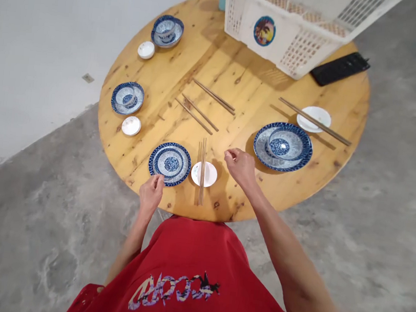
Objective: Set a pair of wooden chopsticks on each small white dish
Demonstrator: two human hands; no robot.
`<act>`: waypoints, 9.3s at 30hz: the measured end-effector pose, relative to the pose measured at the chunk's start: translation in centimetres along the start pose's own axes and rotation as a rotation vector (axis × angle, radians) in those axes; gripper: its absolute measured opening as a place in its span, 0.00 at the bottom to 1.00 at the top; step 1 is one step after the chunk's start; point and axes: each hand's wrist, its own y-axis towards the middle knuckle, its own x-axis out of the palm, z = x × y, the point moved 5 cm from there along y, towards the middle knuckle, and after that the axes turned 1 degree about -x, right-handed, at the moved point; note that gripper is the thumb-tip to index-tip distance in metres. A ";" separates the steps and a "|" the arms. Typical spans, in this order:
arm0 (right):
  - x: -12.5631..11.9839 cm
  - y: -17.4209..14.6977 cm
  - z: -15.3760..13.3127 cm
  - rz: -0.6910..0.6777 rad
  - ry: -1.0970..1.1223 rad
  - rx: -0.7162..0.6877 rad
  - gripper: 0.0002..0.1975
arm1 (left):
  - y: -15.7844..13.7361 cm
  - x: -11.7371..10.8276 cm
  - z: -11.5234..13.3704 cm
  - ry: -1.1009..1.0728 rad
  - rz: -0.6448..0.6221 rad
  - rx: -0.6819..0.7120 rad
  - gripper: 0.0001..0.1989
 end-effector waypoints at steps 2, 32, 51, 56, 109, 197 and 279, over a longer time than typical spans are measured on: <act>0.0 2.6 -1.6 0.012 -0.055 -0.056 0.16 | -0.2 0.3 -0.7 -0.032 -0.006 -0.023 0.12; 11.0 17.1 -11.6 -0.278 -0.883 -0.213 0.21 | 3.1 -1.4 -8.9 -0.203 -0.036 -0.069 0.12; 4.8 12.7 -20.3 0.044 -0.446 -0.320 0.08 | 4.5 -0.6 -11.1 -0.233 -0.119 0.053 0.11; 2.8 -0.2 -19.9 0.062 0.330 -0.242 0.13 | 3.4 -2.8 -8.2 -0.498 -0.038 0.234 0.15; 29.4 -2.9 -35.0 0.341 1.194 0.414 0.27 | 22.2 -16.1 -24.9 -0.712 -0.949 0.187 0.17; 21.4 7.7 -21.0 0.662 0.885 0.508 0.11 | 34.2 -11.2 -9.2 0.320 -0.263 0.940 0.10; 33.5 30.6 -51.6 0.617 0.063 0.182 0.06 | 62.1 -31.9 -27.4 -0.206 -0.228 0.723 0.10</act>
